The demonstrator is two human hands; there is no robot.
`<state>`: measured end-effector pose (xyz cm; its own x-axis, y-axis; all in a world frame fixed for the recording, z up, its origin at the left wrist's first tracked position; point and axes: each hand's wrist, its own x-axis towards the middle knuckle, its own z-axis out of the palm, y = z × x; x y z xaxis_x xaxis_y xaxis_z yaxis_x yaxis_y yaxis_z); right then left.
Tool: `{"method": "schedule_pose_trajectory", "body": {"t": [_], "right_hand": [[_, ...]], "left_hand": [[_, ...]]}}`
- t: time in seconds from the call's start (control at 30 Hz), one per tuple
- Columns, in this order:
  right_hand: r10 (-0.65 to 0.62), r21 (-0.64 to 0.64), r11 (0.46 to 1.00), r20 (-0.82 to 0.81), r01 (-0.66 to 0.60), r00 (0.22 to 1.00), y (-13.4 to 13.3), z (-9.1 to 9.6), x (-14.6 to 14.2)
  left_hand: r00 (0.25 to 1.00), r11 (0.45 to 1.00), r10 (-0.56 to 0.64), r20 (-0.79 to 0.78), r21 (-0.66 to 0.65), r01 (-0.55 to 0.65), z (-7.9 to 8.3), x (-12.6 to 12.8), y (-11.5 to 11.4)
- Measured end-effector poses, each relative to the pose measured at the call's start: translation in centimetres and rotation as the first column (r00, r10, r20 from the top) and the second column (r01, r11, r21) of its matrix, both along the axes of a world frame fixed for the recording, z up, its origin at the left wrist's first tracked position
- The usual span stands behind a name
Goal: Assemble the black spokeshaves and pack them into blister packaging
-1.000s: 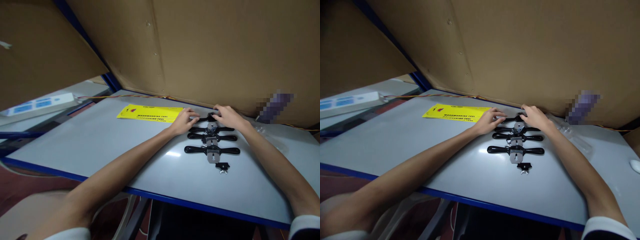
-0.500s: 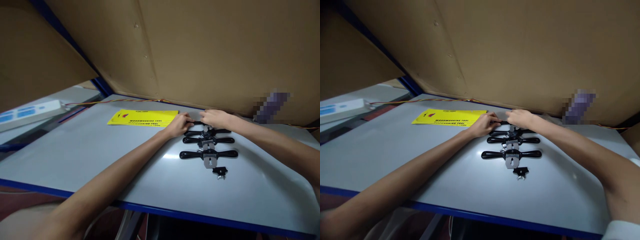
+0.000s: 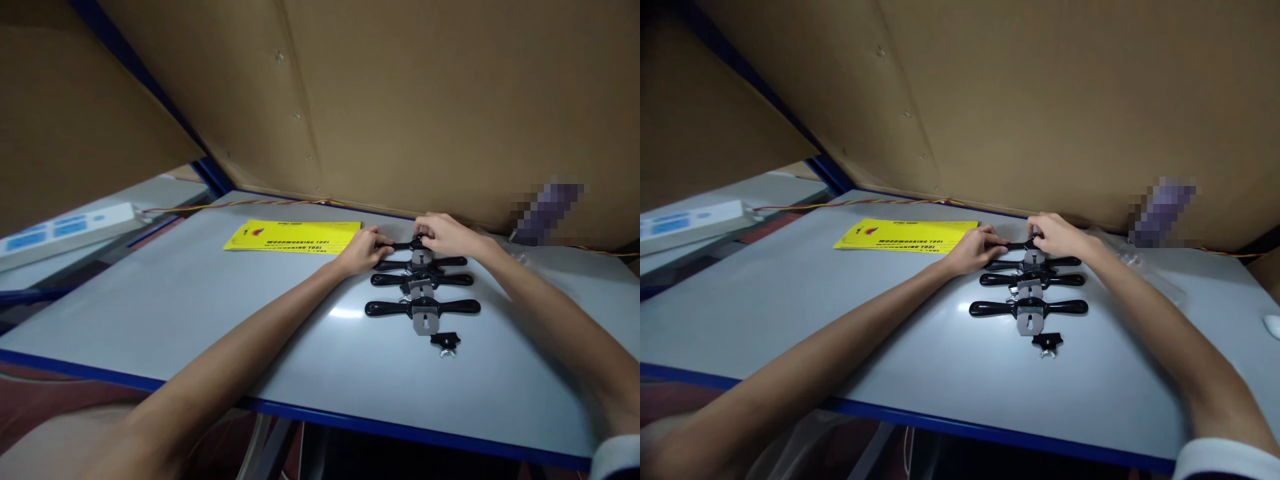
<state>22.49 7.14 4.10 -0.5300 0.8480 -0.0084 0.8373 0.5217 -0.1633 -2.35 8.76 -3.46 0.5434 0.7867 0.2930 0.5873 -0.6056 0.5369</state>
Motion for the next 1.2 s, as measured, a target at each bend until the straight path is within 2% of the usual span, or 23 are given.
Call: {"method": "schedule_pose_trajectory", "body": {"t": [0.07,0.1,0.2,0.23,0.3,0.37,0.43,0.5,0.67,0.8,0.93,1.0,1.07,1.1,1.2], "right_hand": [[-0.087,-0.008,0.996,-0.01,0.087,0.996,-0.1,-0.6,0.1],[-0.088,-0.015,0.996,-0.001,0.088,0.996,-0.1,-0.8,0.1],[0.008,0.038,0.999,-0.021,-0.007,1.0,-0.2,-0.6,-0.4],[0.004,0.063,0.998,-0.037,-0.002,0.999,-0.3,-0.4,-0.5],[-0.087,0.065,0.994,-0.022,0.088,0.996,-0.4,-0.1,-0.9],[-0.155,0.007,0.988,0.026,0.155,0.988,-0.6,0.0,-1.1],[-0.1,-0.038,0.994,0.046,0.101,0.994,-0.7,0.0,-1.0],[-0.021,-0.013,1.0,0.016,0.021,1.0,-0.7,-0.1,-0.8],[-0.086,-0.015,0.996,0.0,0.086,0.996,-0.8,-0.5,-0.5],[0.044,0.034,0.999,-0.047,-0.042,0.998,-0.6,-0.5,-0.4],[-0.073,0.015,0.997,-0.06,0.074,0.996,-0.5,-0.3,-0.5],[-0.022,-0.014,1.0,-0.022,0.022,1.0,-0.5,-0.3,-0.6],[0.057,0.018,0.998,-0.041,-0.056,0.998,-0.5,-0.2,-0.8],[0.056,0.042,0.998,-0.063,-0.054,0.996,-0.5,-0.2,-0.8],[-0.07,0.027,0.997,-0.047,0.071,0.996,-0.4,-0.1,-0.9]], "left_hand": [[1.0,1.0,0.0,0.004,-0.003,0.0,0.0,0.0,0.0],[1.0,1.0,0.001,0.004,-0.003,-0.001,0.0,0.0,0.0],[1.0,1.0,0.0,0.007,-0.005,0.0,-0.1,-0.1,0.1],[1.0,1.0,-0.002,0.008,-0.006,0.002,-0.1,-0.1,0.1],[1.0,1.0,-0.005,0.012,-0.008,0.005,-0.2,-0.1,0.2],[1.0,1.0,-0.007,0.016,-0.006,0.007,-0.2,-0.1,0.2],[1.0,1.0,-0.004,0.019,-0.002,0.004,-0.2,-0.2,0.1],[1.0,1.0,0.003,0.02,0.001,-0.003,-0.2,-0.2,0.0],[1.0,1.0,0.003,0.022,-0.004,-0.003,-0.2,-0.2,-0.1],[1.0,1.0,0.007,0.018,-0.007,-0.007,-0.2,-0.1,-0.1],[1.0,1.0,0.015,0.008,-0.014,-0.015,-0.1,0.0,-0.2],[1.0,1.0,0.016,0.008,-0.013,-0.015,0.0,0.0,-0.2],[1.0,1.0,0.017,0.013,-0.014,-0.017,0.0,0.0,-0.2],[1.0,1.0,0.019,0.017,-0.015,-0.019,0.0,-0.1,-0.2],[0.999,1.0,0.024,0.025,-0.011,-0.023,-0.1,-0.2,-0.2]]}}
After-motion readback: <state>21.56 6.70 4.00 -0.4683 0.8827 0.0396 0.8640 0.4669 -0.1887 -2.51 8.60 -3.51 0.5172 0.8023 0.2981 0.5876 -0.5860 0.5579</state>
